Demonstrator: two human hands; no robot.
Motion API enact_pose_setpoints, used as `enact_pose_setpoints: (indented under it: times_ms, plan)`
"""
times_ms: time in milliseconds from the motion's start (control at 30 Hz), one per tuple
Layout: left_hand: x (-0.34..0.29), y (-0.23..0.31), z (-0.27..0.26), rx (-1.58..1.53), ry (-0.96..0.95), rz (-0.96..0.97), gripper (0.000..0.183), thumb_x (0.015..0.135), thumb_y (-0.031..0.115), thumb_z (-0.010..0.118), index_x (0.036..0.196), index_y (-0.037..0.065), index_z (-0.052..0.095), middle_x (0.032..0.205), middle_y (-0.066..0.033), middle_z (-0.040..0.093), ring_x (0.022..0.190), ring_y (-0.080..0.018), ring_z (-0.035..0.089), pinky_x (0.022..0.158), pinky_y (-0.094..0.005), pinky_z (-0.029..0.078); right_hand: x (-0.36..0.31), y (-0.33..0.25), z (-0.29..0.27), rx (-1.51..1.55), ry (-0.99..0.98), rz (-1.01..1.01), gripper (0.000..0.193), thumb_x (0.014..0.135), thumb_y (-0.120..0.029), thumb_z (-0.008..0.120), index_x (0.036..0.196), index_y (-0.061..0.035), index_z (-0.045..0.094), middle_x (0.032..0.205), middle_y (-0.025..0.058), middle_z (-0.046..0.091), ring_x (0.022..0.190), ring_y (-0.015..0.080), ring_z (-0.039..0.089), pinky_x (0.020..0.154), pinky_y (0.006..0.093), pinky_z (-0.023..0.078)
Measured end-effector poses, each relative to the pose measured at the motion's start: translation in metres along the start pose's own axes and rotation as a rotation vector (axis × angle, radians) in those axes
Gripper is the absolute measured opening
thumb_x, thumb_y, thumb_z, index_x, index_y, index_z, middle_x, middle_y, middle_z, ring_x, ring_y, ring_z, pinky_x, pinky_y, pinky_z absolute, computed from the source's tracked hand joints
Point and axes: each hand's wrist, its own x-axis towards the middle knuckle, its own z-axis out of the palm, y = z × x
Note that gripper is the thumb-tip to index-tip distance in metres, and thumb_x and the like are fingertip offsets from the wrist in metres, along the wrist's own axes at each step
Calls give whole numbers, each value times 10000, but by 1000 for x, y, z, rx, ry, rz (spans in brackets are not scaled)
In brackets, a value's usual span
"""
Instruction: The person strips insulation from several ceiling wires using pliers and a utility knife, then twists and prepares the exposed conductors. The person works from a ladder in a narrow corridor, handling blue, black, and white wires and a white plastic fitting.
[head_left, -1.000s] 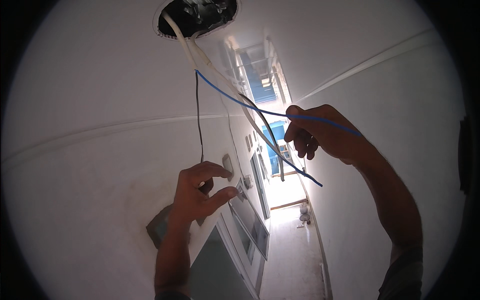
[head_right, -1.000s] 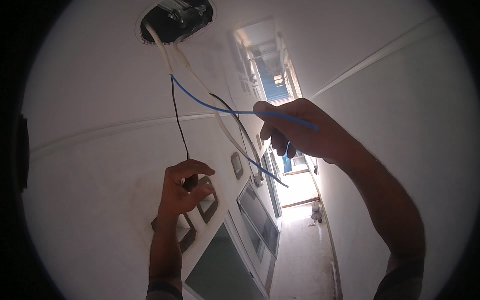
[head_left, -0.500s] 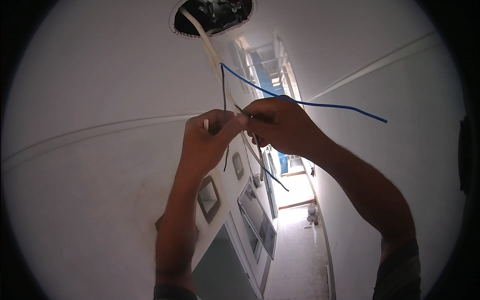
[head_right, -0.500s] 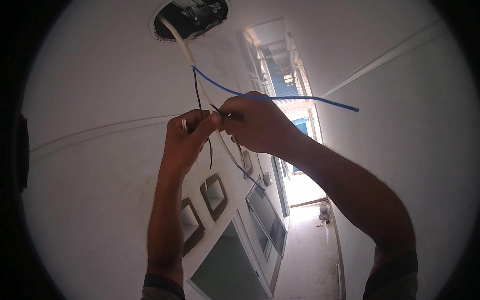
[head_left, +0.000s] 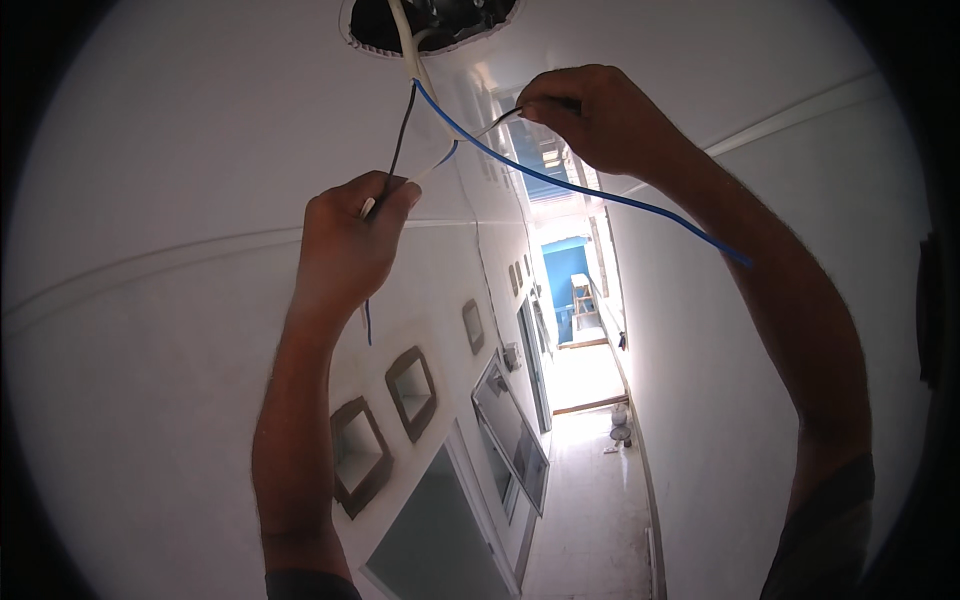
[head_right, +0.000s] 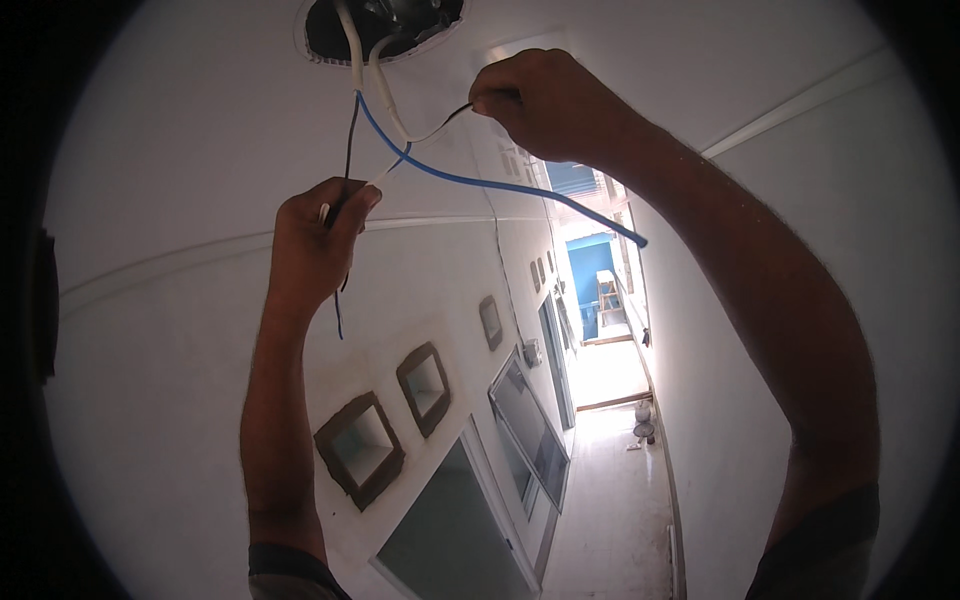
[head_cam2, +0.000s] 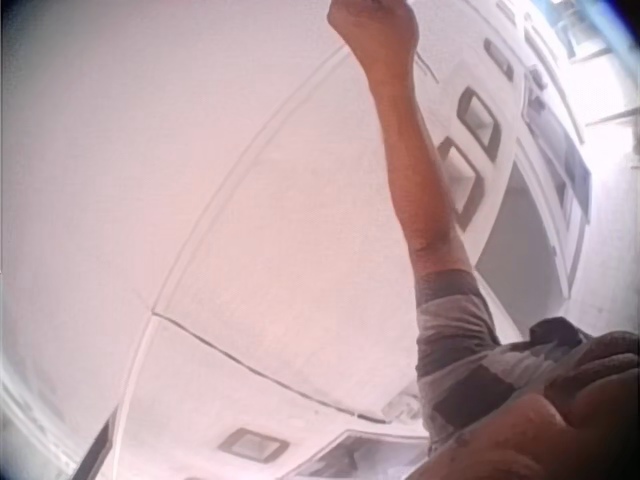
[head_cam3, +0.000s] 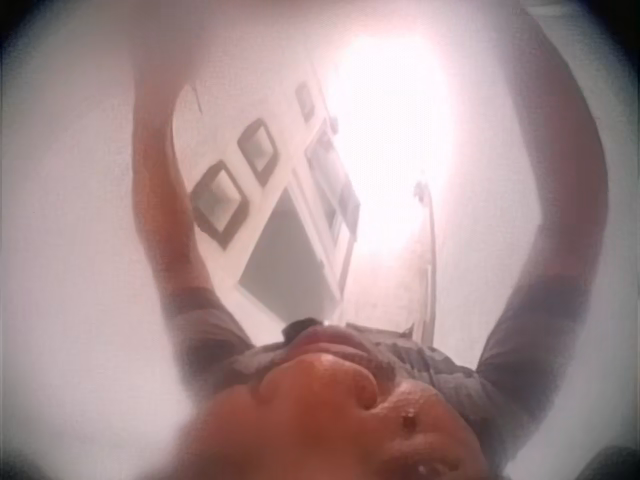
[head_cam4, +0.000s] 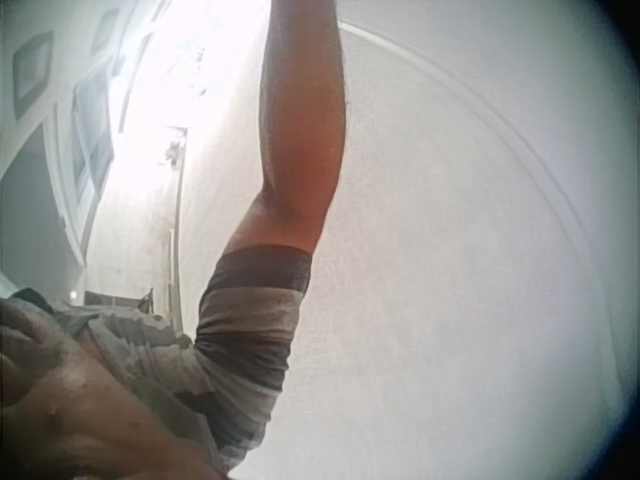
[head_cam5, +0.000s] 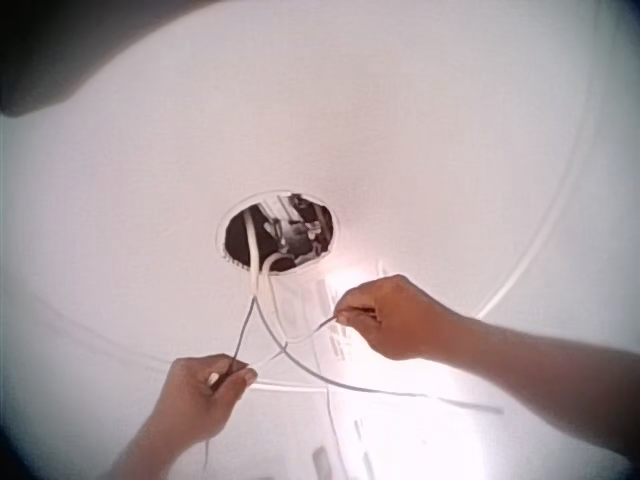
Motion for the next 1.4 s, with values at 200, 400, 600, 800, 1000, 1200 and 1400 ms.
enact_pose_setpoints:
  times_ms: [200,400,600,800,1000,1200,1400]
  plan:
    - [2,-19,-8,-9,10,12,280,971,271,671,924,3,740,627,-8,561,555,-74,457,531,-265,373,0,6,-9,-88,3,6,194,1005,-197,625,1031,-39,735,885,100,729,750,197,670,740,363,543]
    - [-9,-32,9,-78,15,-64,282,942,281,699,868,15,757,638,-33,639,560,-66,508,539,-246,388,-38,-49,-9,358,-64,360,178,956,-183,690,934,-10,725,752,75,688,690,138,653,690,306,518]
    - [-15,-18,60,-382,-112,27,134,875,72,644,857,-19,742,657,-60,662,576,-94,562,571,-285,460,-57,-98,33,866,-201,382,148,939,-150,687,911,-5,703,692,49,656,598,93,636,554,266,510]
    - [-20,-6,34,-400,-110,-56,200,881,43,629,1028,-38,737,681,10,599,600,-52,513,550,-225,406,-52,-60,20,1007,-338,537,398,966,-410,674,1045,-24,732,914,138,708,841,203,710,764,375,596]
    - [-8,8,20,-698,39,-71,327,980,183,558,1177,-56,666,840,-35,649,540,-16,391,452,-181,266,-42,-41,35,1263,-54,527,382,1011,-277,638,1227,39,625,1122,192,696,1044,275,709,841,404,621]
    - [27,12,20,-887,-86,-327,263,978,225,653,1045,-24,704,794,-42,650,475,-10,320,428,-212,210,-30,-49,44,1260,-77,355,358,994,-266,667,1189,31,624,1044,168,714,983,261,730,845,390,623]
    - [36,17,23,-809,-226,-264,174,917,147,734,946,-24,727,612,47,521,464,-9,308,428,-227,193,-21,-45,47,1032,-90,340,212,981,-188,628,1020,19,650,844,117,692,811,204,726,732,338,598]
